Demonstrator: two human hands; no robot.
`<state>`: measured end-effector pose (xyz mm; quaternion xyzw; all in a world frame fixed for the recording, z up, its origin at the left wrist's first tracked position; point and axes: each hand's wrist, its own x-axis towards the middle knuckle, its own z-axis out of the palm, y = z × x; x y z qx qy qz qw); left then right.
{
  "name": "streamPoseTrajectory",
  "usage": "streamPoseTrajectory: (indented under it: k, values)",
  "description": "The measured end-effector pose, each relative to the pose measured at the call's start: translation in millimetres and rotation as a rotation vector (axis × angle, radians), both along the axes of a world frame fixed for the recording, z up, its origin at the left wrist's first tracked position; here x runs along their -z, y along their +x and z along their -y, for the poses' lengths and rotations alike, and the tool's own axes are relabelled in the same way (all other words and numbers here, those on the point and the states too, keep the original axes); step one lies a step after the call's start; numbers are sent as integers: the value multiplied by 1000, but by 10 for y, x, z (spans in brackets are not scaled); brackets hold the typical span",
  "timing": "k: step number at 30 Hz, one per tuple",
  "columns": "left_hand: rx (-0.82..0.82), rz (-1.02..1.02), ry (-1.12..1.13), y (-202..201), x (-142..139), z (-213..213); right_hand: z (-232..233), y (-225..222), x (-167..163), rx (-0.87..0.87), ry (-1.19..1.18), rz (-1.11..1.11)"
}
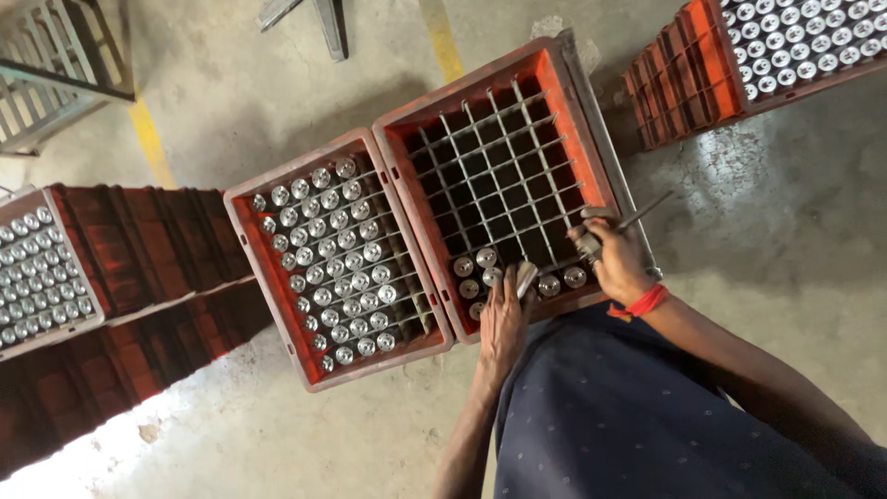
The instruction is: The person transfers small metal cylindrical parts from one red crate to another, placing them into a grid insert. They repeatedly pick parts from the left crate and place them into the right crate, then move the filled crate aside and bring a new empty crate to continue the process.
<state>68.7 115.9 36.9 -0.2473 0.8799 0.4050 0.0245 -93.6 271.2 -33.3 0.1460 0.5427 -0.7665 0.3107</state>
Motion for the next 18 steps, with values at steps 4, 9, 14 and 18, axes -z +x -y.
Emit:
streamPoseTrajectory:
  k: [4,9,14,18]
  values:
    - [227,46,-250,-34,245,99,-78,21,12,16,-27,-28]
    - [268,-295,-210,-4,554,185,-25,255,41,48,15,65]
    - [-6,-221,-95,466,459,477,-66,450,68,124,97,170]
    - [-411,-66,-516,914,350,1259,-20,538,71,75,-9,86]
